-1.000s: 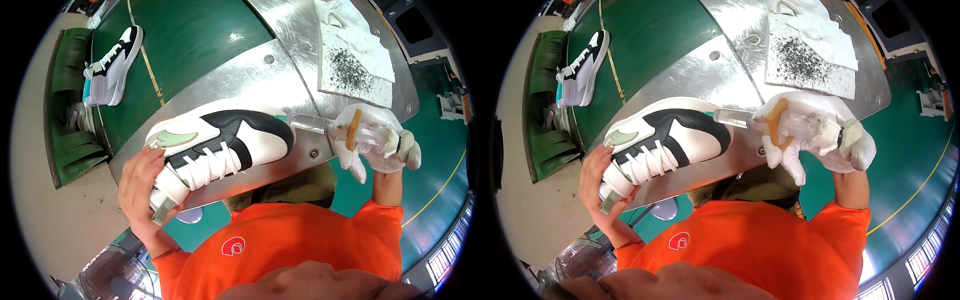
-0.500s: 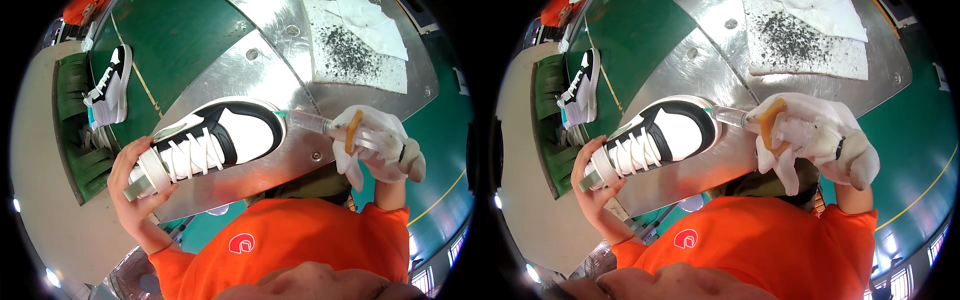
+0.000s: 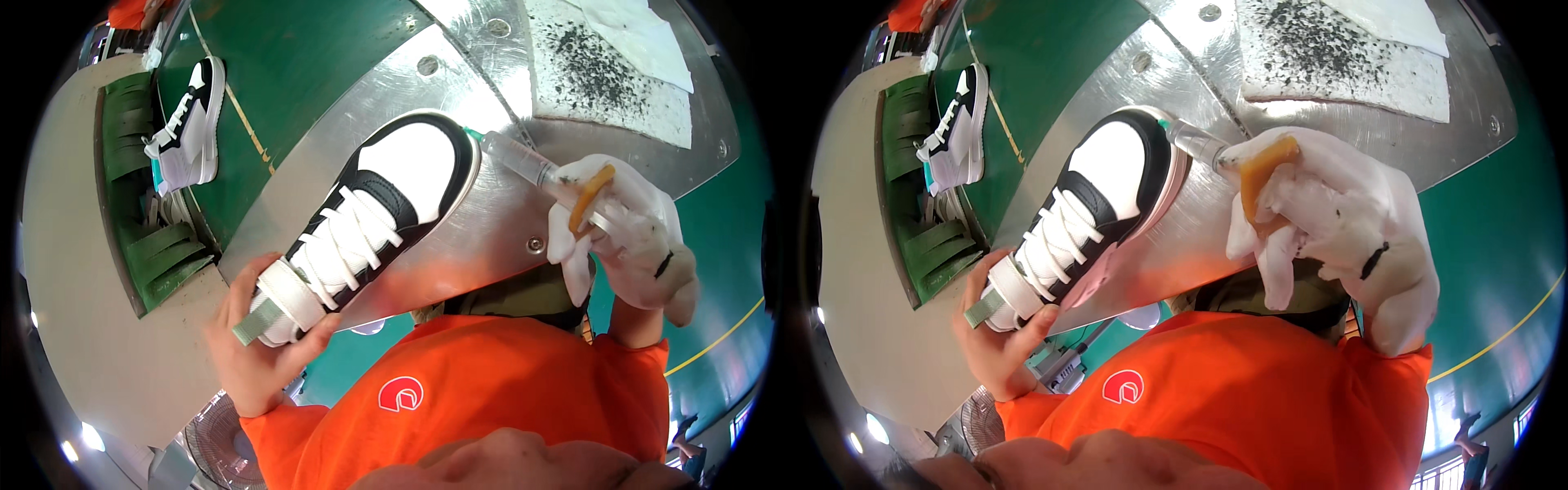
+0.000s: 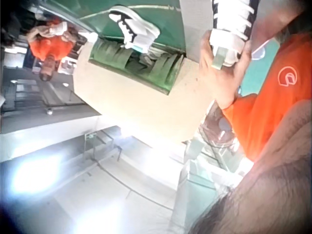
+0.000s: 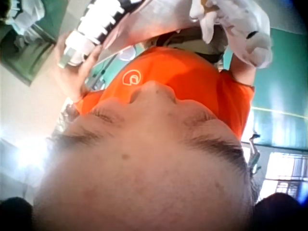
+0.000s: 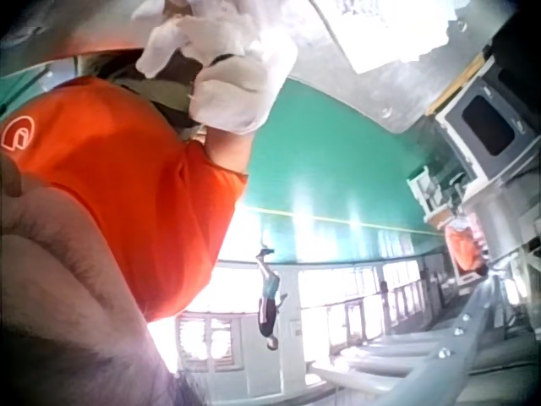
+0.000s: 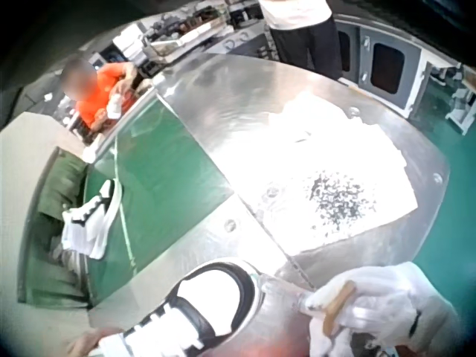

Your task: The person applies glue to the sole and upper edges of a white and black high-top sneaker using a syringe. They rotate the shoe to access different areas, including the heel and toe, and place the shoe on a metal table after treatment. The process is repeated for multiple sneakers in a factory setting.

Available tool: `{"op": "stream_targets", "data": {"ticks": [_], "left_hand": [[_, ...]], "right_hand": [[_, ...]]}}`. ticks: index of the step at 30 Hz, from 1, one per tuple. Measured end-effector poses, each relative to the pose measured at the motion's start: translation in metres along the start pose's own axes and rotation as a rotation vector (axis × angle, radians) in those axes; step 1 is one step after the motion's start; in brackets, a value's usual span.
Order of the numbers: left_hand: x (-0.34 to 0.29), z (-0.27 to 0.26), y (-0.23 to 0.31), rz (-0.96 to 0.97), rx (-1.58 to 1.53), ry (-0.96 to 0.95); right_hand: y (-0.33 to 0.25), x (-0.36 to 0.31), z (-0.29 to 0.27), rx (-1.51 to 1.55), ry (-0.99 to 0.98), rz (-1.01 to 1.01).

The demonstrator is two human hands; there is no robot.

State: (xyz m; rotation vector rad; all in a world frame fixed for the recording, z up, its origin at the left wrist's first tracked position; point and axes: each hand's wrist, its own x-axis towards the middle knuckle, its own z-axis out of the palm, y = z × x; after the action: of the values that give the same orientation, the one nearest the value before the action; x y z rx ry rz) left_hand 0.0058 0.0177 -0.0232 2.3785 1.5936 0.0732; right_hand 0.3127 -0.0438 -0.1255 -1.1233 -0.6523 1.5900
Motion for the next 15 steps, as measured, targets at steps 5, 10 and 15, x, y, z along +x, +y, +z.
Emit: {"op": "stream_targets", "data": {"ticks": [5, 10, 15], "left_hand": [[-0.011, -0.005, 0.024, 0.028, 0.060, -0.102], [-0.013, -0.011, 0.029, 0.053, 0.052, -0.242], [-0.004, -0.023, 0.028, 0.088, 0.075, -0.364]], "right_hand": [[0.002, 0.001, 0.001, 0.029, -0.055, 0.103], [0.016, -0.002, 0.007, 0.095, -0.139, 0.041], [0.041, -0.010, 0.015, 0.264, -0.187, -0.194]]}}
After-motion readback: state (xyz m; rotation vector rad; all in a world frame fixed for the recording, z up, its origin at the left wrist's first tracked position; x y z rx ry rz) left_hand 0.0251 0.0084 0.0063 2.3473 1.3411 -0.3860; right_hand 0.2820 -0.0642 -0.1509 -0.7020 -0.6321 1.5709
